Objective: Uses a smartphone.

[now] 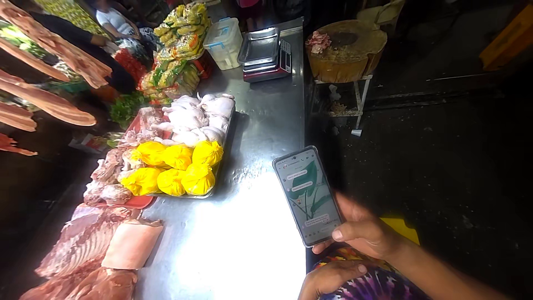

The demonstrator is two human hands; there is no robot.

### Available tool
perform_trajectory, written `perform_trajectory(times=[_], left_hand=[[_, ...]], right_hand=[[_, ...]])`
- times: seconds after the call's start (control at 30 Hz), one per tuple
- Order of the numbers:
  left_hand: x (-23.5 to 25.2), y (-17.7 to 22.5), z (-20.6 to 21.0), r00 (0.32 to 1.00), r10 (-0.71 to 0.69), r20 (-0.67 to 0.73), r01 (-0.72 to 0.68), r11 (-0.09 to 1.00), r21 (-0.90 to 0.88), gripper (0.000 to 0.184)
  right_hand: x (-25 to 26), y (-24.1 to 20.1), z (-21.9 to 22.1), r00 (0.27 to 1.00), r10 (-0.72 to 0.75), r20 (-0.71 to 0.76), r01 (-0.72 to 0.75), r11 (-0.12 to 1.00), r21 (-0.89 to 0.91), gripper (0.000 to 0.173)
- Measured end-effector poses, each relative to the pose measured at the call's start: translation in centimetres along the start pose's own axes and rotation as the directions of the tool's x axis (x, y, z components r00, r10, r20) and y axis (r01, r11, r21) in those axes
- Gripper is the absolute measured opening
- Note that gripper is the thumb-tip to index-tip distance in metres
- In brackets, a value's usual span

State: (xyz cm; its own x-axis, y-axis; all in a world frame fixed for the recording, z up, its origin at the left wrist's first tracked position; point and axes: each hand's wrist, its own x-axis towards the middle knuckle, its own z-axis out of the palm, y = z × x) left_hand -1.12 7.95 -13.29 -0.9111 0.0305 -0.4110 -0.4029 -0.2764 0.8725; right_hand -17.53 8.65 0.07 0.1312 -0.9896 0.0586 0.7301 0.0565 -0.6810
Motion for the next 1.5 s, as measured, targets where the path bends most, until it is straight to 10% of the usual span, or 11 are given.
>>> perform_trajectory(times=[0.4, 0.7, 1.03, 1.27, 1.5], left_hand=[[-3.2, 4.2, 2.4, 0.934, 0.353, 0.06, -0.348, 0.854, 0.387, 0.048], [0.6, -1.9, 0.2, 0.999, -0.004, -0.047, 0.0, 0.997, -0.078, 0.05], [-2.3, 4.1, 2.6, 0.863, 0.49, 0.127, -0.505, 0.815, 0.285, 0.042], [0.0, 0.9, 0.8, 0.996, 0.086, 0.034, -0.084, 0.995, -0.062, 0.045], [-2.7, 3.0, 0.5, 0.997, 0.08, 0.016, -0.082, 0.969, 0.233, 0.046]], right_hand=[[-0.4, -0.1, -0.3, 0.999, -0.04, 0.002, 0.04, 0.999, -0.037, 0.073], [-0.4, -0.5, 0.1, 1.0, -0.021, -0.023, 0.019, 0.997, -0.069, 0.072], [-0.4, -0.4, -0.1, 1.0, -0.02, -0.003, 0.02, 0.997, -0.075, 0.073], [-0.4, -0.2, -0.1, 0.999, -0.007, -0.039, 0.004, 0.997, -0.071, 0.071], [-0.6, -0.7, -0.4, 0.999, -0.038, -0.033, 0.035, 0.996, -0.082, 0.074]])
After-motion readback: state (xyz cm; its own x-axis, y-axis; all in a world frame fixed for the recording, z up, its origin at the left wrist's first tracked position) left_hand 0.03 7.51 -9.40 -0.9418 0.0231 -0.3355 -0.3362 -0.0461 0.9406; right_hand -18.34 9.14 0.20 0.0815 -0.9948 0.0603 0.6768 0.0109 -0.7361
